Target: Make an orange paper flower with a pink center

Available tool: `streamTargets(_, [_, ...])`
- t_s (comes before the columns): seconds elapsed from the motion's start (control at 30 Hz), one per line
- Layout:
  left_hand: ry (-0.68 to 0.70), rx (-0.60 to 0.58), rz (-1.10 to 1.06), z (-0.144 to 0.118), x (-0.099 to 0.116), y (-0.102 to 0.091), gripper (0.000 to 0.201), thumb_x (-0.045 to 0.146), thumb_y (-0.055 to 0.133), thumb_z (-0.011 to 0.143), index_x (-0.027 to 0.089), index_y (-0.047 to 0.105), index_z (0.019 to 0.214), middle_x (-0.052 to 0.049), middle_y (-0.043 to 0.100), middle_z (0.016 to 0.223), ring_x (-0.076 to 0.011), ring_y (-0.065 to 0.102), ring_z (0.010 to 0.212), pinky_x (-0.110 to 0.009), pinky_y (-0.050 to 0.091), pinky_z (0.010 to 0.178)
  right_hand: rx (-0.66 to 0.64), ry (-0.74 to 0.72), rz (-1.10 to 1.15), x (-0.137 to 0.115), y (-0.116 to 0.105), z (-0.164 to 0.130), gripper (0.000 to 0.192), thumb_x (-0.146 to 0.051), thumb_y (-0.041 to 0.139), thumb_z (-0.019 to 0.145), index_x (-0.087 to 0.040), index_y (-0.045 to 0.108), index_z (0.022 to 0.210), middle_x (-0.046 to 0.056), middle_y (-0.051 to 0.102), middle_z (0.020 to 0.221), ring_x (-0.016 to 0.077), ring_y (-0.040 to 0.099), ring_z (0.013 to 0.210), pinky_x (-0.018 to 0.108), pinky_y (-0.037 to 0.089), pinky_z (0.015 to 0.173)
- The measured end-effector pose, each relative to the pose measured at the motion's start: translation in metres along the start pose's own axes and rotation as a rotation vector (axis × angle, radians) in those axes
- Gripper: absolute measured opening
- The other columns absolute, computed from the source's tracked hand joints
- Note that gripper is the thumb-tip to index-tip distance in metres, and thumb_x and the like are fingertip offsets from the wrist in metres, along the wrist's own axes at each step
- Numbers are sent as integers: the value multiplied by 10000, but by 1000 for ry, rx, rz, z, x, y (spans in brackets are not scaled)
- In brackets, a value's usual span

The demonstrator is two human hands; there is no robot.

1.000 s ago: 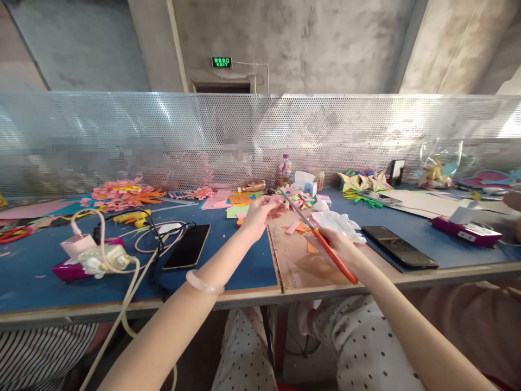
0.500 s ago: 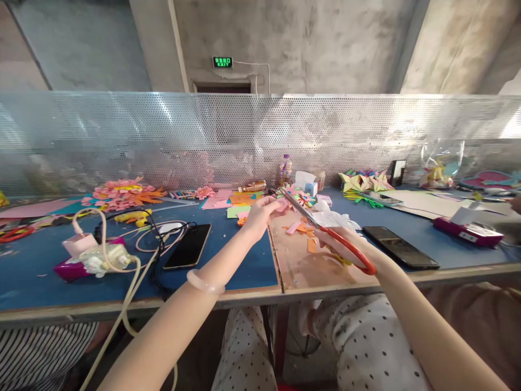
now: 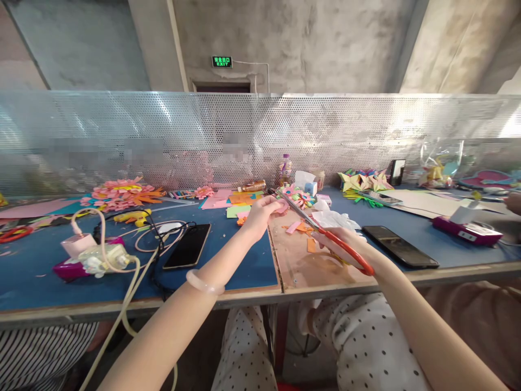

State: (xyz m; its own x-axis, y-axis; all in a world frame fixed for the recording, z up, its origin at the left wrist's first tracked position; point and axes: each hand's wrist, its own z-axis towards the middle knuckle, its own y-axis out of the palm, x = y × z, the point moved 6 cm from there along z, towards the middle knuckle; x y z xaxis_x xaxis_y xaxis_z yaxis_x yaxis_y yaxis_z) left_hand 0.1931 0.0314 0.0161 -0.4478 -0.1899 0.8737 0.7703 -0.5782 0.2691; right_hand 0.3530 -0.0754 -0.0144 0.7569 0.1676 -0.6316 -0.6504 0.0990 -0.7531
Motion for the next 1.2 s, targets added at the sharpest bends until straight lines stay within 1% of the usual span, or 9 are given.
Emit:
streamTargets(0.17, [-1,-13,-2,1,-1,0,64,157,655,674,141,640,614,-20,636,706,-148,601,732,-324,473,766,9,-9,-17,0,0,1,515,-641,452,826,-173,466,610,-24,432,543,119,393,526,236,306,490])
streamTargets(0.3, [-2,-15,-1,2,-2,-2,38,162,658,675,143,653,643,-24,647,738,-152,603,757,-332,471,778,4,-4,-12,1,1,0,512,-639,433,838,-175,451,620,-25,431,549,115,385,519,231,309,486])
streamTargets(0.6, [-9,-35,8,1,-3,0,45,157,658,674,140,654,633,-20,646,708,-143,598,725,-317,463,765,6,6,1,7,3,0,504,-624,434,849,-178,431,613,-26,444,555,111,402,511,222,317,476])
streamTargets(0.97, [24,-24,-11,-1,0,0,60,169,648,690,144,633,638,-9,628,701,-141,599,718,-331,476,769,-7,-22,14,4,3,-2,466,-585,464,852,-176,454,631,-32,462,567,108,402,522,219,329,492])
streamTargets(1.2, [32,-11,-23,-1,2,0,54,183,635,698,158,611,656,-10,632,721,-153,610,746,-340,486,768,-4,-27,29,6,3,-2,483,-607,451,853,-173,460,641,-26,464,575,113,422,523,220,329,482])
